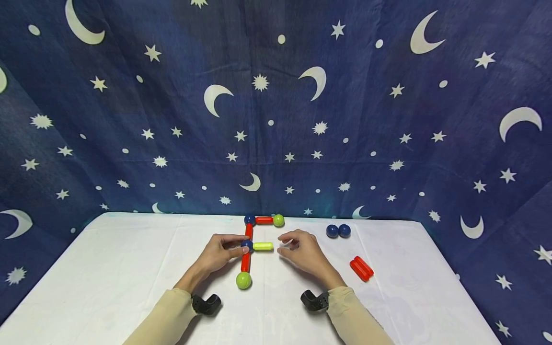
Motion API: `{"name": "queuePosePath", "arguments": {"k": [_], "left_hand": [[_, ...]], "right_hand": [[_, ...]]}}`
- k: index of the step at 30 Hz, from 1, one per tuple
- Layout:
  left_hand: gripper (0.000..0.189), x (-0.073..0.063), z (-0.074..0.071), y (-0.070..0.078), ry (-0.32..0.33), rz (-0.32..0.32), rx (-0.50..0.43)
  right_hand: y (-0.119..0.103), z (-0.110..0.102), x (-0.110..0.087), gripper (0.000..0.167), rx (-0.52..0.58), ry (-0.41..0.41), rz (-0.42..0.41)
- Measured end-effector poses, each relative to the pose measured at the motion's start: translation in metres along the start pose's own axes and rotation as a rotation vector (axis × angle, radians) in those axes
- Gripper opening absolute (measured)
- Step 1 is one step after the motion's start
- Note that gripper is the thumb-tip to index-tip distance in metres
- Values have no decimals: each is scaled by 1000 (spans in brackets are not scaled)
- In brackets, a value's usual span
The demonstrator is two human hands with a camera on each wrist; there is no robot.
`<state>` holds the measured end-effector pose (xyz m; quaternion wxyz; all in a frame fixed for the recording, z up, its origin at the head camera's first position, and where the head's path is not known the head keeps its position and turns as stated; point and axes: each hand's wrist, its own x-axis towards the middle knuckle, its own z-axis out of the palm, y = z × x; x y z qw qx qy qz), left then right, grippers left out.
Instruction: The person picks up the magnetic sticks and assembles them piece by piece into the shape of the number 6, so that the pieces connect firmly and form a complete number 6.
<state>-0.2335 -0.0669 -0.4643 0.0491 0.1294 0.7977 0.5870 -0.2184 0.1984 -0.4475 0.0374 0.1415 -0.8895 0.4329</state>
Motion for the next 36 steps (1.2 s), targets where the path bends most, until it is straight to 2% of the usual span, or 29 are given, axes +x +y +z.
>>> {"name": "queuePosePath", "arguments": {"k": [9,23,28,36], "left_hand": [[29,-1,0,2,2,-2,-14],[29,-2,1,3,4,-4,-17],[29,-3,1,3,2,-2,-21],[29,-1,0,2,3,-1,-14]], "right_hand": [[12,-25,-22,23,6,66,7],[36,-69,-61,24,-86,240,11],[43,-86,-77,24,-107,308,61],[60,-108,-96,27,-229,381,145]]}}
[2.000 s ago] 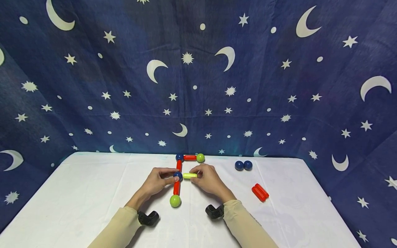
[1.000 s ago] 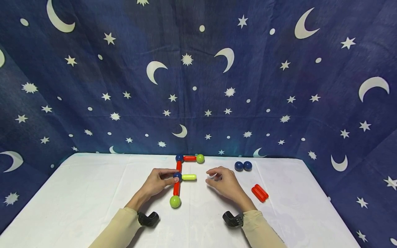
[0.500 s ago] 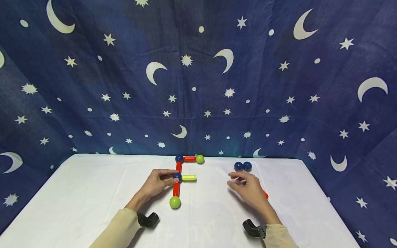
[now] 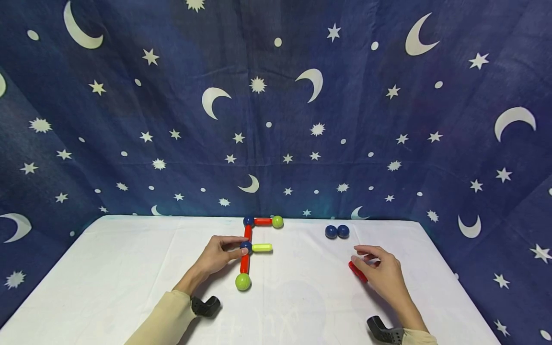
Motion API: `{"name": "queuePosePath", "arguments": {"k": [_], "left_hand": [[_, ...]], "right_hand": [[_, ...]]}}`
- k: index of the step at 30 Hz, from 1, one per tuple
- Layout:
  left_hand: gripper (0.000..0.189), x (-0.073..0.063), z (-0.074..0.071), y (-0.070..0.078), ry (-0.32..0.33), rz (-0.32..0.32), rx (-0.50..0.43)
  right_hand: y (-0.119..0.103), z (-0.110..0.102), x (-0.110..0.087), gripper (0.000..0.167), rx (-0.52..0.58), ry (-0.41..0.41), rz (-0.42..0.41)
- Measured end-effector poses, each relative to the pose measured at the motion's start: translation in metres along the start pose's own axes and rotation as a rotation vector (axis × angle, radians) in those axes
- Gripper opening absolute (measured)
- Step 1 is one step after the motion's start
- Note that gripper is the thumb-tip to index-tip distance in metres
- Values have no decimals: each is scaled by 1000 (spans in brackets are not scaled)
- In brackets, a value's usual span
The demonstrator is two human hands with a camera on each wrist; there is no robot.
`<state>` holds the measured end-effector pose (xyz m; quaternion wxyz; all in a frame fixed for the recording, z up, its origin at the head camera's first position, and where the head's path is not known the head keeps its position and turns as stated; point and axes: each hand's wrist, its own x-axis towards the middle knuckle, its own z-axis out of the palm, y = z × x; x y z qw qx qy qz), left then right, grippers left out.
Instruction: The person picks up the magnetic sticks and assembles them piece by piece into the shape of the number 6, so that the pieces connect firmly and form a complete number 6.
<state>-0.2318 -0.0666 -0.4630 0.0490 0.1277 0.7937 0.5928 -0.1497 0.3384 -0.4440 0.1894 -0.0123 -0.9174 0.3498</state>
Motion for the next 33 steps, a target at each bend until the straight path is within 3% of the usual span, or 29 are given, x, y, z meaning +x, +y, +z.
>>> {"name": "queuePosePath", "arguments": {"k": [6,11,23,33], "left_hand": [[29,0,0,1,2,-3,0],[29,1,0,1,2,-6,-5],[30,1,0,0,-4,-7,1],[28,1,0,0,2,-10,17]], "right_hand": [[14,-8,-4,29,-45,8,12],[23,-9,-8,28,-72,-32,23],[28,-3,-8,29,-120,-44,46],[24,-6,-2,22,-120,-12,-25]]}}
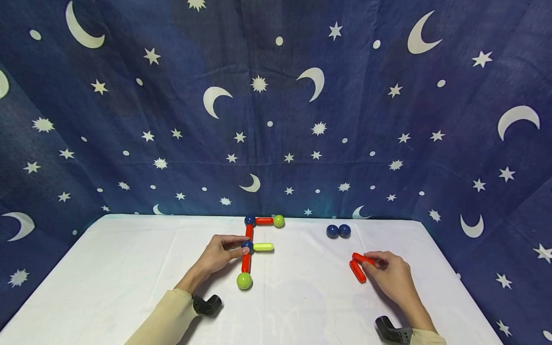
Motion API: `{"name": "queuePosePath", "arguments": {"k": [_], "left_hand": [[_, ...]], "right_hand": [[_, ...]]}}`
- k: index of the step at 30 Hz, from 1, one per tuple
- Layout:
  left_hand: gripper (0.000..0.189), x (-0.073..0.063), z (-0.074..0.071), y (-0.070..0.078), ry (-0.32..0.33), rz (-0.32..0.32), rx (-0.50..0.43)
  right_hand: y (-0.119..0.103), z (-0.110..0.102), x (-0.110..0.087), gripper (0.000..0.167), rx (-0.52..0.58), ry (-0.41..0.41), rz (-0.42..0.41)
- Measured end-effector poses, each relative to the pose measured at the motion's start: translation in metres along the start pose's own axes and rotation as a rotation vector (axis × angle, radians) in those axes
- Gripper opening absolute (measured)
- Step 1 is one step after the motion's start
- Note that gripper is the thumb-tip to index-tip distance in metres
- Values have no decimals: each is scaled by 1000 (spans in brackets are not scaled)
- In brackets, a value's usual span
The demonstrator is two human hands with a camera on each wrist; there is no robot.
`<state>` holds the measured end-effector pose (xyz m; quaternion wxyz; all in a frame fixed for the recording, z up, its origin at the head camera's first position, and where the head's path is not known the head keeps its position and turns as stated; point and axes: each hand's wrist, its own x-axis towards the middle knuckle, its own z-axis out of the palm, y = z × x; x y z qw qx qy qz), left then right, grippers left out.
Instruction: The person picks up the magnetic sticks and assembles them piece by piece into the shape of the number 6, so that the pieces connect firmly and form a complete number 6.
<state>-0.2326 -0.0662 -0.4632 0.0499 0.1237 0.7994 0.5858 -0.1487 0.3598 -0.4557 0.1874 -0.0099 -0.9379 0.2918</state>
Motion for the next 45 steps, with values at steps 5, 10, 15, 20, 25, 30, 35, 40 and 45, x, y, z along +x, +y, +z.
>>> {"name": "queuePosePath", "arguments": {"k": [5,10,15,20,25,30,35,40,45], "left_hand": [[29,0,0,0,2,-3,-2],[29,0,0,1,1,-6,-5],[29,-1,0,1,-2,-4,-6],[29,-2,0,2,-5,-6,-12],[29,-1,0,2,-4,-7,-12],[29,-1,0,1,-1,-3,-6],[29,-1,0,0,-2,-1,-8],[28,0,0,0,-4,0,-3],[29,0,0,0,-3,2,-3]], "right_hand": [[-12,-1,3,22,49,-22,-8],[-29,3,3,21,100,-66,-11],[-45,12,4,19,173,-93,-46],[-59,23,4,17,242,-123,-111],[-73,36,2,17,275,-191,-117],[-90,48,0,19,311,-270,-121],[-106,62,-2,19,333,-365,-152],[-123,74,-4,16,333,-457,-175],[-138,82,-5,15,337,-538,-182]]}}
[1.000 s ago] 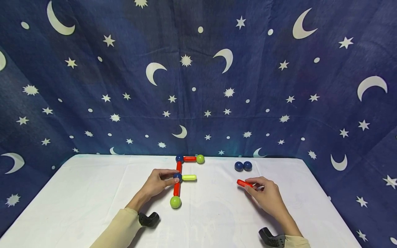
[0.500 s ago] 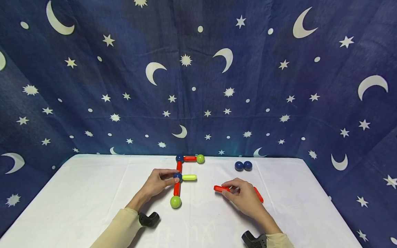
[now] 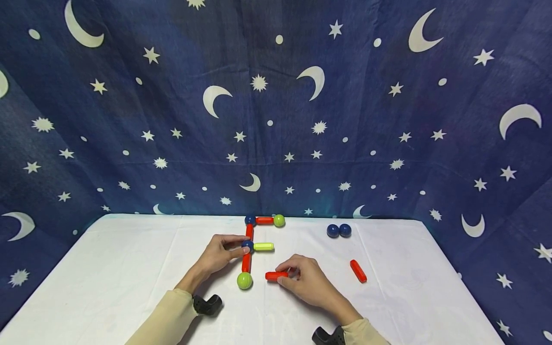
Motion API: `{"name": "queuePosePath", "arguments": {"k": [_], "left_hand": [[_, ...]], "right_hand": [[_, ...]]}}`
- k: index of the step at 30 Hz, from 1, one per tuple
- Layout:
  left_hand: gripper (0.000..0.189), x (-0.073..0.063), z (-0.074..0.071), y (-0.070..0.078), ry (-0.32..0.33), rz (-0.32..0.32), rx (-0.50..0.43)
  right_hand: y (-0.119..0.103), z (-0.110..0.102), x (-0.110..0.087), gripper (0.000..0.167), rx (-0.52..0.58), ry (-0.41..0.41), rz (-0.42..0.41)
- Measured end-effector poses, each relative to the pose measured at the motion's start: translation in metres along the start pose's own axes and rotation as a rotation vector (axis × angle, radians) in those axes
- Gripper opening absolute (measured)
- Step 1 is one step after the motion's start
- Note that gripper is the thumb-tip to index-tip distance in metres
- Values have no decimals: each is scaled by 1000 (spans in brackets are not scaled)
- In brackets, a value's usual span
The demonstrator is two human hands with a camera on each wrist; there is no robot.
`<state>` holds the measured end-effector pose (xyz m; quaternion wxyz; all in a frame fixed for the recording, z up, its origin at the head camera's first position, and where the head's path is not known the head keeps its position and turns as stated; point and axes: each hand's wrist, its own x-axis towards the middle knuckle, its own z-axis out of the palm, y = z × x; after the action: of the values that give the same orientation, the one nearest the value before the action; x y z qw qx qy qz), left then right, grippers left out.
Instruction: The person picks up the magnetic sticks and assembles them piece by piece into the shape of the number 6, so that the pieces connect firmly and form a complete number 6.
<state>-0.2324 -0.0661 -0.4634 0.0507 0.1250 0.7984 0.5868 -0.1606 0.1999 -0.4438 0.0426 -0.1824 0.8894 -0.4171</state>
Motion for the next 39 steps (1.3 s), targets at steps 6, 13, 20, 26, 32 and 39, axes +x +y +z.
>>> {"name": "queuePosePath", "arguments": {"k": [6,13,20,26,32,39], "left_hand": [[29,-1,0,1,3,0,-7],[29,-1,0,1,4,6,-6],[29,0,0,2,2,-9,-1],[29,0,0,2,-3,-25,8],[29,-1,1,2,9,-4,-3],[29,-1,2,1,17,-5,-10]], "right_hand": [[-10,8,5,14,14,-26,-15],[-16,14,10,15,42,-48,-40],[-20,16,13,16,43,-66,-29],[-20,16,13,18,43,-73,-23],[-18,15,12,22,70,-76,-37],[-15,14,11,22,74,-68,-37]]}}
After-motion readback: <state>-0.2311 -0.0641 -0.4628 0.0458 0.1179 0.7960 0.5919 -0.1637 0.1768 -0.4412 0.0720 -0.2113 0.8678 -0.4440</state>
